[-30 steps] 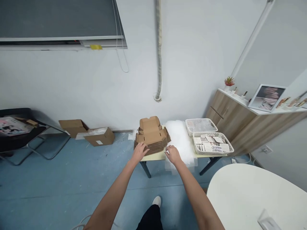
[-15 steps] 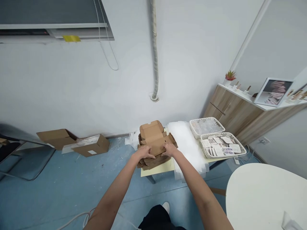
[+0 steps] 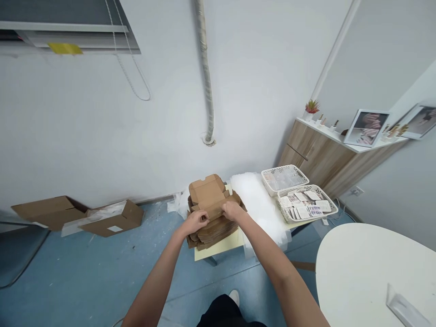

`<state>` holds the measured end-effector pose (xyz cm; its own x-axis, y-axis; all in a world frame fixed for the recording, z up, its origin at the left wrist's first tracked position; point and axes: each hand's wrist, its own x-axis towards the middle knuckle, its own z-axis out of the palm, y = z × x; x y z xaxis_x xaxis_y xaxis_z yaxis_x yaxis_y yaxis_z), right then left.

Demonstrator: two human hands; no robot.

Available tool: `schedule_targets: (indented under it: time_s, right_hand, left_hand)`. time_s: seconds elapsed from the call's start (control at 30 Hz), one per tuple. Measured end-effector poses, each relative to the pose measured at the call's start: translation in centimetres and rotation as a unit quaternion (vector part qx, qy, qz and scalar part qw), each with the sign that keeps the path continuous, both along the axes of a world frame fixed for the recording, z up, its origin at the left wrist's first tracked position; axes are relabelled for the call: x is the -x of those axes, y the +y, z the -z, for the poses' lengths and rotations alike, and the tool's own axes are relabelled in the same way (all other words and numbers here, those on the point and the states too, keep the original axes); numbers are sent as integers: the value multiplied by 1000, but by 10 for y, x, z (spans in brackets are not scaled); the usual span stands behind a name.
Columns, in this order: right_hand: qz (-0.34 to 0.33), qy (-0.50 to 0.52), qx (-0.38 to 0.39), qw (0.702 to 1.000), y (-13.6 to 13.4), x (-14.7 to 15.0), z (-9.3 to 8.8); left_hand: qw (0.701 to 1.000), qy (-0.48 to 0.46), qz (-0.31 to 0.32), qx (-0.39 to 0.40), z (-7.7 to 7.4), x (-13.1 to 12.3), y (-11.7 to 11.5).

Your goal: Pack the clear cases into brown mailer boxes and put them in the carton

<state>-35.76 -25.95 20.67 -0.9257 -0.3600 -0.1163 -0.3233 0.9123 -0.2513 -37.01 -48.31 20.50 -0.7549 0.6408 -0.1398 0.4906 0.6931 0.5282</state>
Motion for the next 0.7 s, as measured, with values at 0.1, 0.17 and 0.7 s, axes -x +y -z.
schedule_targets:
  time_s: [0.1,0.17,0.7]
  right_hand:
    - [-21,34,-11,999,1,-2,-27]
    - [-24,76,-6,997,7,-6,-47]
    - [286,258,-86,919,231,-284,-69]
  left_hand:
    - [998,43,-30,20,-16,-3,-6]
    - [996,74,-39,18,-32,-6,-5]
    - [929,201,263,-166,-49,-136,261]
